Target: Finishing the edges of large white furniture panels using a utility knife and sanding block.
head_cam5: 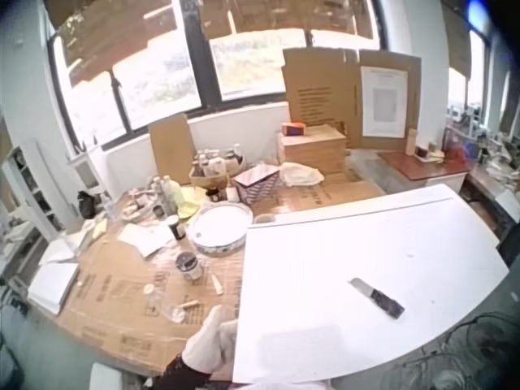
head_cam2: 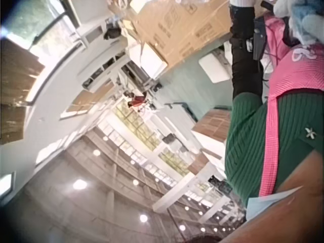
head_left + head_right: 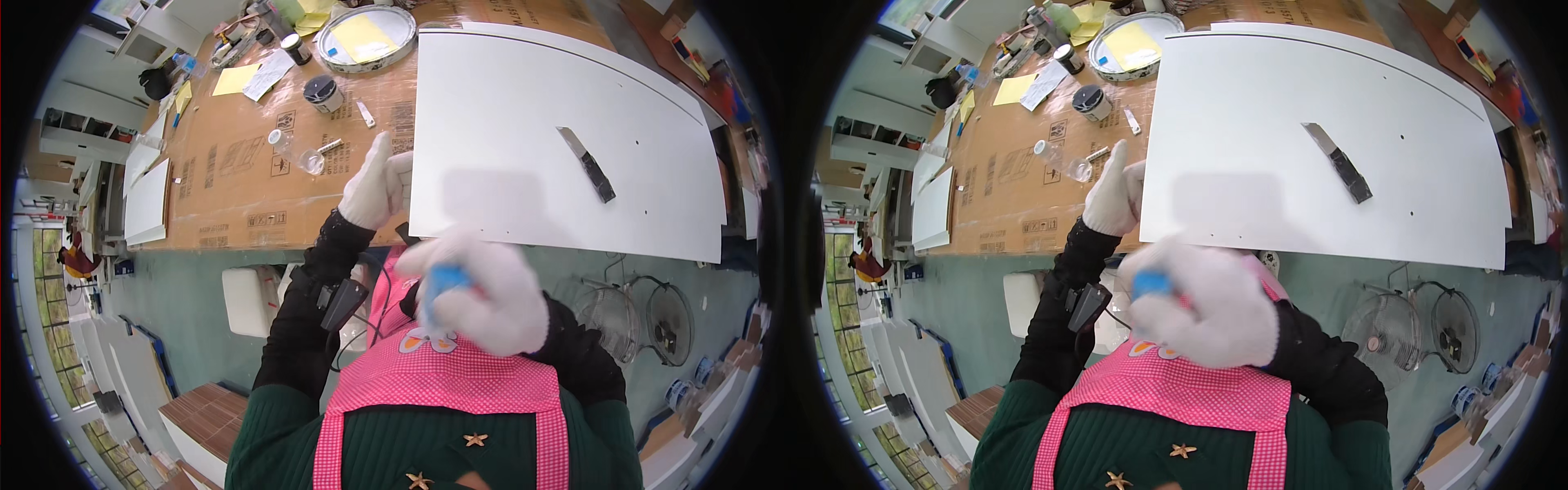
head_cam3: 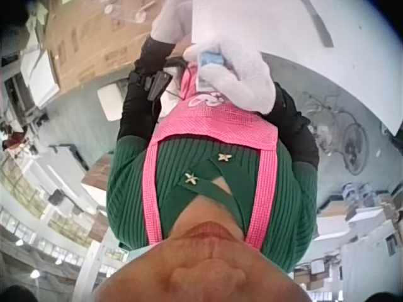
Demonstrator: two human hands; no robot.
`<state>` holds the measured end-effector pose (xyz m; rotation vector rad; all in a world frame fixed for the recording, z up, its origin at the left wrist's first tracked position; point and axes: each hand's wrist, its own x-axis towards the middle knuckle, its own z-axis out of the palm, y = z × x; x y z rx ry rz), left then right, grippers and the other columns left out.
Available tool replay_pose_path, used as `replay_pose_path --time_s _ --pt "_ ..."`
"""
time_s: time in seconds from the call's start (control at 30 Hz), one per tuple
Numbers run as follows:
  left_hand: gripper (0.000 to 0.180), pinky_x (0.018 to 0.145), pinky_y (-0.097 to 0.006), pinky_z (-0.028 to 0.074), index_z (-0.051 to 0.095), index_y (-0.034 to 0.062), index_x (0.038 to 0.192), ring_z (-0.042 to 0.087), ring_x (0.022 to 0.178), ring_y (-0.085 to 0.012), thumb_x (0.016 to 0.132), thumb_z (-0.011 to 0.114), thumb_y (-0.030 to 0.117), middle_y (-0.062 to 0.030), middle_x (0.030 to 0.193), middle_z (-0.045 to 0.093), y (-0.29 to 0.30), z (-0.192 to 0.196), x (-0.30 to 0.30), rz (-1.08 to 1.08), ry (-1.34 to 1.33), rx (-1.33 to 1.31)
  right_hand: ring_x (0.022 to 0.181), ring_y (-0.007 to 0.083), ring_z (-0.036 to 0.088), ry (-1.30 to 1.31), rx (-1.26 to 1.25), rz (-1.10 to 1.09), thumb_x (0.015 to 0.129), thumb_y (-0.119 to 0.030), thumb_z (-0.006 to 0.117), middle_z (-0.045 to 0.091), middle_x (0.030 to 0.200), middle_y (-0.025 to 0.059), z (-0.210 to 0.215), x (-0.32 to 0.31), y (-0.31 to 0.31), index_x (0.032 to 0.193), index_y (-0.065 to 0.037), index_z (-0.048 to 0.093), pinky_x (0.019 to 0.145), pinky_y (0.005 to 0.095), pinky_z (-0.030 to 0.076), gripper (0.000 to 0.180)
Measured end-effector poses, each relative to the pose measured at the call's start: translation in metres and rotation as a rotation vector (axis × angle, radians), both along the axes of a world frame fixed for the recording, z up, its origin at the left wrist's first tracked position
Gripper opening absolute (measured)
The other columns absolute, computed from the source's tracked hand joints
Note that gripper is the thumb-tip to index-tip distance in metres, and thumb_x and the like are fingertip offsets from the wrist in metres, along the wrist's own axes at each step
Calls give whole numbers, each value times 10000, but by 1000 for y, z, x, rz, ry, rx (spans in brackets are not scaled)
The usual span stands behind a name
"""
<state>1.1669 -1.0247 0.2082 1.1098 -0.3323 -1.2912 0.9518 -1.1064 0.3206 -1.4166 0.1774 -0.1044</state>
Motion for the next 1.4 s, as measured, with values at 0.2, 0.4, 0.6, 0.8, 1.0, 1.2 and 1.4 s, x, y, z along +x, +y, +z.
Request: replay_pose_path --time_s 0.2,0.4,0.6,0.8,1.0,1.2,1.4 --pt "723 776 -292 510 452 -77 1324 623 937 -181 1016 192 524 -153 1173 620 30 18 -7 132 -284 -149 762 140 626 59 -255 -297 897 -81 531 628 909 127 0 2 -28 1083 57 524 710 268 516 232" --pt "710 914 -401 438 617 -19 1162 585 1054 -297 751 620 559 -181 1090 618 50 129 -44 -33 -1503 -295 801 251 624 -176 -509 -135 774 -150 716 610 859 128 -1 23 -20 965 -28 597 750 366 493 256" --pt "506 684 -270 480 636 82 1179 635 764 -170 709 763 221 -61 857 648 45 175 -85 -165 -1319 257 841 266 594 -259 -1042 -37 689 -243 744 588 837 87 28 16 -23 881 -65 591 774 399 464 302" --pt "362 641 -263 499 585 -63 1176 605 681 -149 837 510 39 -99 793 647 85 132 -75 279 -714 48 812 265 599 172 -1523 -569 774 -237 718 605 828 98 18 -19 -114 842 -61 622 734 400 463 212" --pt "442 428 -250 409 476 -89 1293 452 436 -134 936 428 169 -48 622 530 103 73 -50 371 -102 -222 751 297 607 253 -1268 -498 783 -167 691 621 817 136 -4 -16 -134 894 -33 638 678 378 479 181" --pt "476 368 -242 375 433 -86 1342 450 371 -147 1005 369 243 -42 538 482 71 55 -55 105 9 24 802 301 627 80 -973 -227 783 -103 653 647 834 138 0 17 -79 1050 -97 694 723 375 501 270" --pt "413 375 -266 462 574 3 938 555 389 -187 987 477 401 -94 601 599 56 44 -57 -42 16 45 805 291 608 -123 -1026 -44 795 -16 615 654 870 142 -4 32 -63 1064 -44 690 748 362 476 281"
